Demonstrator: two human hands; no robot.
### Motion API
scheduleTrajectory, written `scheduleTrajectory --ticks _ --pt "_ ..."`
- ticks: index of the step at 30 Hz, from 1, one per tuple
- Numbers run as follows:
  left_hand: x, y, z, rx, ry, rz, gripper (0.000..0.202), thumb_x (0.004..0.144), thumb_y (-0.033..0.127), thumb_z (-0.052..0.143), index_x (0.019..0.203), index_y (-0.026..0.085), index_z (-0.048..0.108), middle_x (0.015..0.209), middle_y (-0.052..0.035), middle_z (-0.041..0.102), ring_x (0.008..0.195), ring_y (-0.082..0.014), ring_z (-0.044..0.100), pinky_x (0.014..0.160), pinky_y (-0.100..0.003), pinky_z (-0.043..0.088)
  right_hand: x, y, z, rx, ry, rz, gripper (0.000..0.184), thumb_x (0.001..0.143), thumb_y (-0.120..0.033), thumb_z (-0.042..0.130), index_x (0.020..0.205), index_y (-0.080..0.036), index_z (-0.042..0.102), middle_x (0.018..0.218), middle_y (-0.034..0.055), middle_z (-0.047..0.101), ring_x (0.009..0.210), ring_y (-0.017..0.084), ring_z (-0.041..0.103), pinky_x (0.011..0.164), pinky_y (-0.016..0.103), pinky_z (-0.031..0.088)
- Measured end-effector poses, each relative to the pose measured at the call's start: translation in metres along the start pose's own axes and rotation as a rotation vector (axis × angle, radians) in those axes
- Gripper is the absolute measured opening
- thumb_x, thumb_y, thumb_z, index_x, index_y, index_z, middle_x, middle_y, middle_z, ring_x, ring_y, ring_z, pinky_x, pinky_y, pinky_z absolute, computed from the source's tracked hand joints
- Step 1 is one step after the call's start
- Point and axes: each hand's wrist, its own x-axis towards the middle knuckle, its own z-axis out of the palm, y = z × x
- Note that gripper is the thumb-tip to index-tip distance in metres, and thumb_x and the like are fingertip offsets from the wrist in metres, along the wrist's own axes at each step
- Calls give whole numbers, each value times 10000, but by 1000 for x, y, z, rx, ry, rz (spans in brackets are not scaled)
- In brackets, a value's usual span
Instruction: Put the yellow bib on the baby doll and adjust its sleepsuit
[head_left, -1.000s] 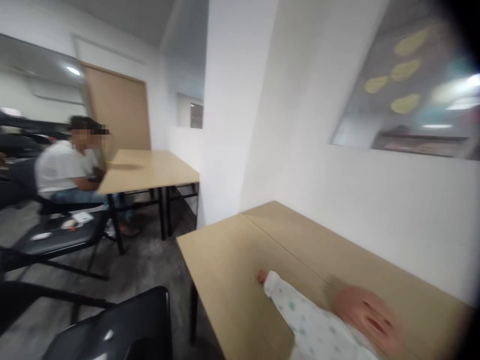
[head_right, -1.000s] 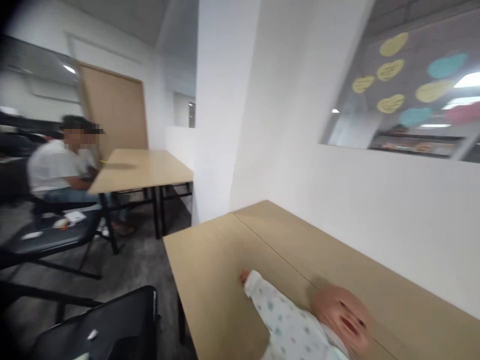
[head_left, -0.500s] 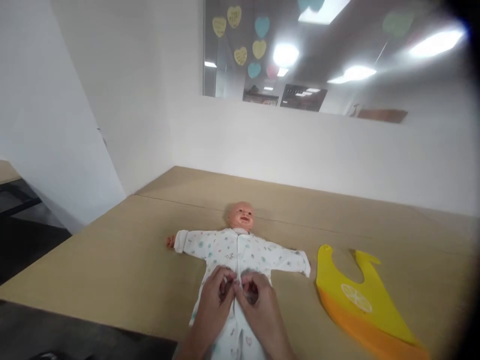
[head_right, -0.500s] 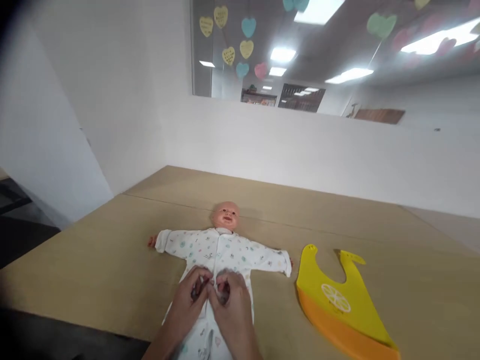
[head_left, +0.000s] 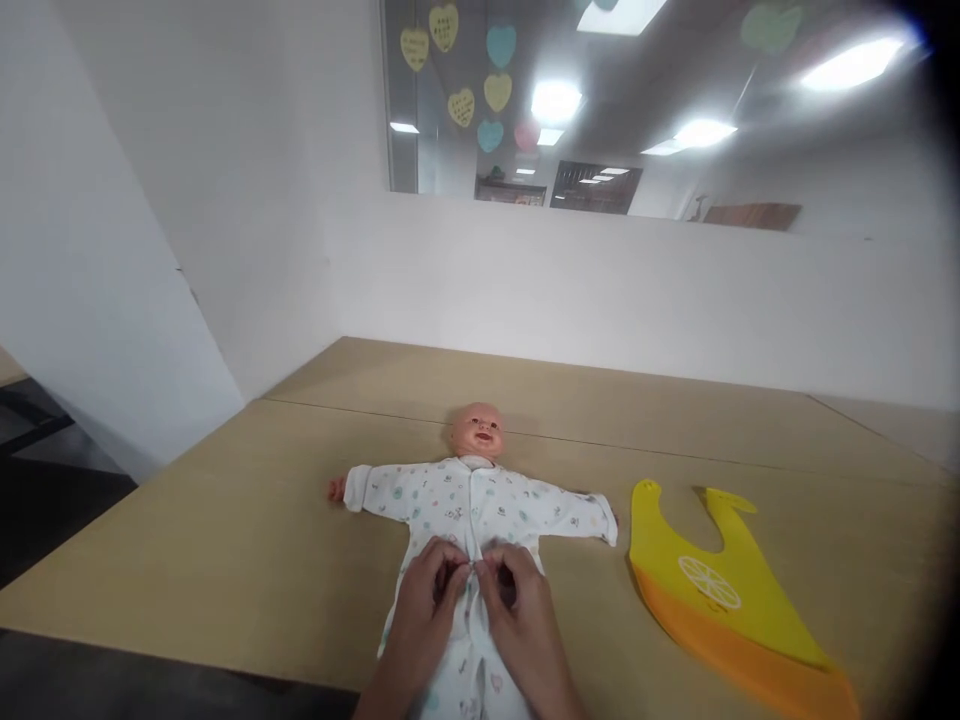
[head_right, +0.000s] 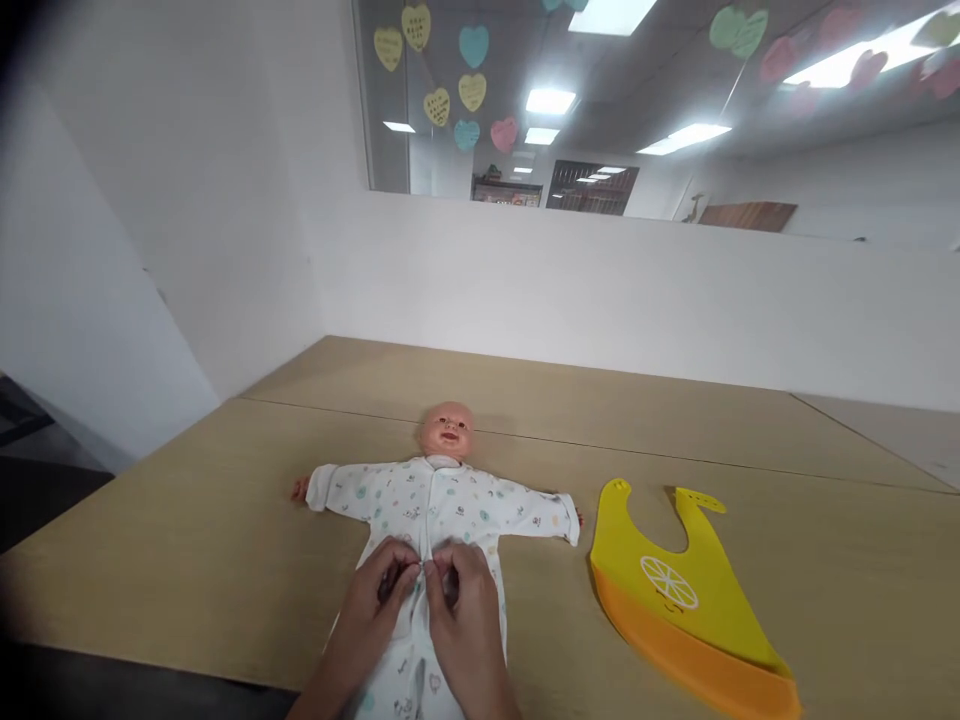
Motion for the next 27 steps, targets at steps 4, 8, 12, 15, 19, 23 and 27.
scheduleTrajectory --ticks 4,8,12,15,19,23,27 --pt "-1 -1 0 16 0 16 295 1040 441 524 882 209 612 873 -16 598 813 -177 542 760 -289 401 0 2 0 21 8 -22 415 1054 -553 518 894 -199 667 876 21 629 821 195 574 759 293 396" --pt "-3 0 1 45 12 19 313 1051 455 493 885 212 600 877 -21 598 820 -181 543 772 -294 401 -1 2 -2 40 -18 -17 415 1053 -560 527 908 -193 655 883 22 633 826 196 574 759 291 399" --pt "-3 2 2 49 25 4 328 1051 470 485 878 214 594 888 -29 614 843 -189 551 785 -294 410 0 -2 -5 57 -17 -51 417 1083 -541 491 916 -197 657 914 21 640 872 192 582 802 280 409" --pt "-2 2 3 41 26 9 326 1051 465 486 878 213 599 898 -30 620 854 -188 559 799 -293 418 2 -4 -6 77 -48 -70 430 1107 -521 439 915 -201 652 891 15 629 864 187 574 805 276 407" --pt "0 1 3 30 27 18 331 1048 454 493 850 207 590 862 -20 598 824 -179 553 777 -288 411 3 -3 -5 54 -70 -31 370 1056 -524 535 942 -199 671 903 17 638 870 196 578 798 286 410" --pt "2 1 3 -1 17 -1 322 1035 445 511 847 199 602 844 -11 587 790 -167 535 739 -280 397 5 1 -4 25 -72 -1 360 1006 -539 585 955 -194 670 902 25 639 874 208 577 807 299 416" --pt "4 2 2 -56 15 -27 349 1024 474 524 836 192 609 839 -11 583 799 -168 533 744 -276 403 9 2 -4 4 -80 33 408 966 -578 599 948 -180 681 873 36 627 823 208 548 755 304 401"
